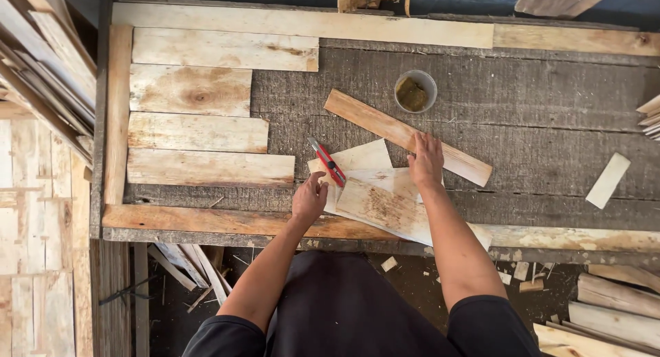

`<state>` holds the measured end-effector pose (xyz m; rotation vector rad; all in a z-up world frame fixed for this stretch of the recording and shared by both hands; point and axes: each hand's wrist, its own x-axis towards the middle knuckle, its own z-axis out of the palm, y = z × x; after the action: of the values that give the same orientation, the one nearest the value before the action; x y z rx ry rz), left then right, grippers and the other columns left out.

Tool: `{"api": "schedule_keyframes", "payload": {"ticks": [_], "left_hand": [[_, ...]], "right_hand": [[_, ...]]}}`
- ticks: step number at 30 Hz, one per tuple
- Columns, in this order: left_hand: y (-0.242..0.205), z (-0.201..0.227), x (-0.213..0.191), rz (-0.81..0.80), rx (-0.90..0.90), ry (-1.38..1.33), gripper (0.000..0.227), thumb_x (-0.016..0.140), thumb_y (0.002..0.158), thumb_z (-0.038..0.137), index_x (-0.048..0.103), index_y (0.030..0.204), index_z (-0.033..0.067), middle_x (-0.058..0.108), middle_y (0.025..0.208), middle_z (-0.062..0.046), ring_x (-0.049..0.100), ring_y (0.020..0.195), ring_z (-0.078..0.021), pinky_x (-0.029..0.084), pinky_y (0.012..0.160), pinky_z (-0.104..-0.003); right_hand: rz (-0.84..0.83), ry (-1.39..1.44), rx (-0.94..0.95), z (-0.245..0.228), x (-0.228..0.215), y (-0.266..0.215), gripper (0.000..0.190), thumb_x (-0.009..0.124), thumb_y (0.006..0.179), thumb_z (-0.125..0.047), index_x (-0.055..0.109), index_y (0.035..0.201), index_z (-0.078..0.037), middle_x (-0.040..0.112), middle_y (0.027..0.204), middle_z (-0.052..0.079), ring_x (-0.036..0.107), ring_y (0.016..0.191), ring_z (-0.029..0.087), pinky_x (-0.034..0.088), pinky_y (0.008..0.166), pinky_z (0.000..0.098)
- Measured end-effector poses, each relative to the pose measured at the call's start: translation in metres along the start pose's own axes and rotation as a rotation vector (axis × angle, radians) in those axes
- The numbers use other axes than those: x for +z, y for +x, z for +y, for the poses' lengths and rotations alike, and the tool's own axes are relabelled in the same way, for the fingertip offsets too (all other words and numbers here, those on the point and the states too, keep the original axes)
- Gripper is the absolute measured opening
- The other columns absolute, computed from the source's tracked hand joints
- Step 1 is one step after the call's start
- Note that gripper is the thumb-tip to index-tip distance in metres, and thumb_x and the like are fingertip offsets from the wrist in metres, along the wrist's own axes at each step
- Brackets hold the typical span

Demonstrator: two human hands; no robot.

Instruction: Using a utility knife to trim or score thin wood planks on a workbench to fit them into a frame.

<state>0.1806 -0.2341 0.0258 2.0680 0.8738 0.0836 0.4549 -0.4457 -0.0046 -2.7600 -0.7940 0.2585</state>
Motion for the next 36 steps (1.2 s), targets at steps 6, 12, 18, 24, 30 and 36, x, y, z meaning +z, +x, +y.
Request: {"api": "schedule_keyframes", "payload": {"ticks": [6, 12, 18, 24, 30, 36], "left_hand": [[-0.005, -0.004, -0.009, 0.025, 0.032, -0.047, 0.030, 0.063, 0.097, 0.025, 0.064, 0.123, 0.0098, 0.068, 0.081, -0.013, 0.067, 0.074, -0.0330, 0.052, 0.068, -0.047], [-0.007, -0.010, -0.023, 0.058, 0.094, -0.063, 0.030, 0.065, 0.096, 0.022, 0.065, 0.123, 0.0084, 0.068, 0.086, -0.013, 0.066, 0.081, -0.0336, 0.052, 0.074, -0.047], [-0.009, -0.022, -0.044, 0.085, 0.195, 0.006, 0.031, 0.066, 0.093, 0.018, 0.065, 0.123, 0.0104, 0.070, 0.100, -0.009, 0.064, 0.103, -0.0323, 0.047, 0.087, -0.049], [-0.007, -0.035, -0.079, 0.028, 0.213, 0.021, 0.033, 0.066, 0.093, 0.021, 0.065, 0.124, 0.0128, 0.070, 0.103, -0.009, 0.064, 0.106, -0.0312, 0.046, 0.091, -0.049], [-0.011, -0.071, -0.109, 0.033, 0.267, 0.011, 0.033, 0.065, 0.094, 0.022, 0.063, 0.125, 0.0113, 0.069, 0.110, -0.010, 0.063, 0.109, -0.0326, 0.046, 0.091, -0.049], [-0.022, -0.100, -0.134, 0.061, 0.293, 0.042, 0.032, 0.065, 0.095, 0.021, 0.064, 0.125, 0.0109, 0.067, 0.114, -0.012, 0.061, 0.112, -0.0341, 0.045, 0.095, -0.050]], "right_hand": [[-0.059, -0.017, 0.052, -0.009, -0.011, 0.000, 0.082, 0.083, 0.082, -0.020, 0.045, 0.155, -0.017, 0.045, 0.144, 0.015, 0.042, 0.135, 0.037, 0.034, 0.114, 0.0511], [0.055, -0.049, -0.026, -0.015, -0.006, -0.007, 0.084, 0.085, 0.078, -0.020, 0.047, 0.152, -0.008, 0.044, 0.137, 0.018, 0.042, 0.129, 0.037, 0.033, 0.113, 0.0519], [0.124, -0.086, 0.018, -0.042, -0.020, -0.029, 0.083, 0.084, 0.080, -0.017, 0.046, 0.152, -0.006, 0.042, 0.139, 0.018, 0.040, 0.130, 0.038, 0.031, 0.114, 0.0541], [0.316, -0.227, 0.143, -0.087, -0.027, -0.050, 0.082, 0.083, 0.078, -0.013, 0.044, 0.150, -0.005, 0.042, 0.136, 0.020, 0.037, 0.134, 0.040, 0.018, 0.121, 0.0622], [0.362, -0.233, 0.322, -0.115, -0.026, -0.064, 0.084, 0.084, 0.077, -0.009, 0.043, 0.151, -0.005, 0.040, 0.138, 0.022, 0.035, 0.133, 0.042, 0.018, 0.120, 0.0622], [0.405, -0.056, 0.343, -0.141, -0.034, -0.085, 0.073, 0.081, 0.084, -0.006, 0.048, 0.149, -0.008, 0.039, 0.142, 0.022, 0.036, 0.136, 0.042, 0.031, 0.115, 0.0579]]}}
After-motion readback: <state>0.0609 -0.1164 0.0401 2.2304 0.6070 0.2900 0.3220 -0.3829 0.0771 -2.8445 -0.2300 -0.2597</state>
